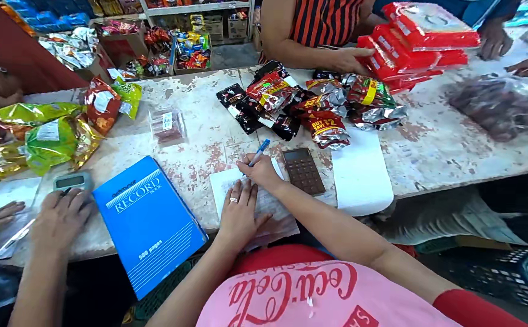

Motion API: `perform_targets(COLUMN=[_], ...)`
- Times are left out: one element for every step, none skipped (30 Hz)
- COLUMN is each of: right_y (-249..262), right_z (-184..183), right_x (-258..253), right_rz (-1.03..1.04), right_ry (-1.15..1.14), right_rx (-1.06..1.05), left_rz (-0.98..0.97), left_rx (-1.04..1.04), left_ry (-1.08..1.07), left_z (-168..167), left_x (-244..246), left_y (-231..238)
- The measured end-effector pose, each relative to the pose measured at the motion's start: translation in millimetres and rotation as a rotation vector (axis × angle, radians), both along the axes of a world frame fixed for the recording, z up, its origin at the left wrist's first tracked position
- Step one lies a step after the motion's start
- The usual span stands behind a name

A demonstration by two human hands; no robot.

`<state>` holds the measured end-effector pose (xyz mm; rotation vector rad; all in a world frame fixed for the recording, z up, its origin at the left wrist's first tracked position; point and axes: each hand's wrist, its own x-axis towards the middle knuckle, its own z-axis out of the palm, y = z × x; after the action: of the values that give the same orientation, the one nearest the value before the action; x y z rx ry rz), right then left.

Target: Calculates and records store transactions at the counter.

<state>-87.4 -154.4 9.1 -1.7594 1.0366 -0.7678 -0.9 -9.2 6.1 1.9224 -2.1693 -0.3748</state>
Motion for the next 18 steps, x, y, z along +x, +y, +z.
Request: perform_targets(right_y=[0.3,0.5,0.4,0.3,0.4,0.8,1.2,1.7,2.2,2.5,2.7,2.6,2.7,2.7,2.9,3.3,3.4,3.5], right_z=[-0.6,-1.0,-1.5,-2.0,-2.3,-2.3,-1.9,-1.6,-1.5,-1.7,-1.7,-1.6,-1.5,-1.4,-1.6,-2.0,-2.8,-3.8], right_x=[0.5,0.6,0.5,0.6,1.0,1.2,1.4,1.6,1.5,1.4,1.3,1.2,1.3,1.2,0.9,0.5,0.6,0.9], right_rz=[-0.002,-0.005,-0.006,-0.006,-0.006,-0.005,-0.006,-0.010,-0.013,-0.015,-0.015,-0.014,-0.016,-0.017,-0.015,-0.012,-0.013,-0.014], right_ry=[0.002,0.009,0.017,0.022,0.026,0.030,0.036,0.044,0.047,0.049,0.048,0.046,0.045,0.046,0.048,0.053,0.058,0.060], right_rx=[-0.011,-0.022,-0.036,-0.049,-0.056,-0.060,-0.060,-0.060,-0.059,-0.061,-0.062,-0.062,-0.064,-0.068,-0.078,-0.095,-0.109,-0.122], left_rz=[0.004,0.007,0.009,0.011,0.016,0.019,0.022,0.024,0.027,0.030,0.032,0.033,0.034,0.035,0.037,0.040,0.042,0.042], left_rx=[-0.010,-0.026,-0.042,-0.060,-0.077,-0.093,-0.112,-0.118,-0.116,-0.118,-0.112,-0.113,-0.112,-0.109,-0.106,-0.104,-0.102,-0.100], left_ry=[0.002,0.003,0.001,-0.004,-0.004,0.004,0.013,0.018,0.021,0.023,0.026,0.025,0.026,0.028,0.035,0.045,0.049,0.049], left_z=[-1.2,-2.3,-3.7,-4.8,-5.7,-6.0,-6.6,-6.7,-6.7,-7.1,-7.3,-7.7,-7.9,-7.7,-7.4,-6.9,-6.6,-6.5], left_x=[0.8,0.7,0.3,0.0,-0.1,0.1,0.3,0.4,0.3,0.1,0.0,0.0,-0.1,-0.2,-0.3,-0.4,-0.3,-0.2], left_y=[1.1,1.6,1.7,1.6,1.6,1.8,2.2,2.5,2.8,2.8,2.7,2.5,2.2,2.1,2.2,2.4,2.5,2.6])
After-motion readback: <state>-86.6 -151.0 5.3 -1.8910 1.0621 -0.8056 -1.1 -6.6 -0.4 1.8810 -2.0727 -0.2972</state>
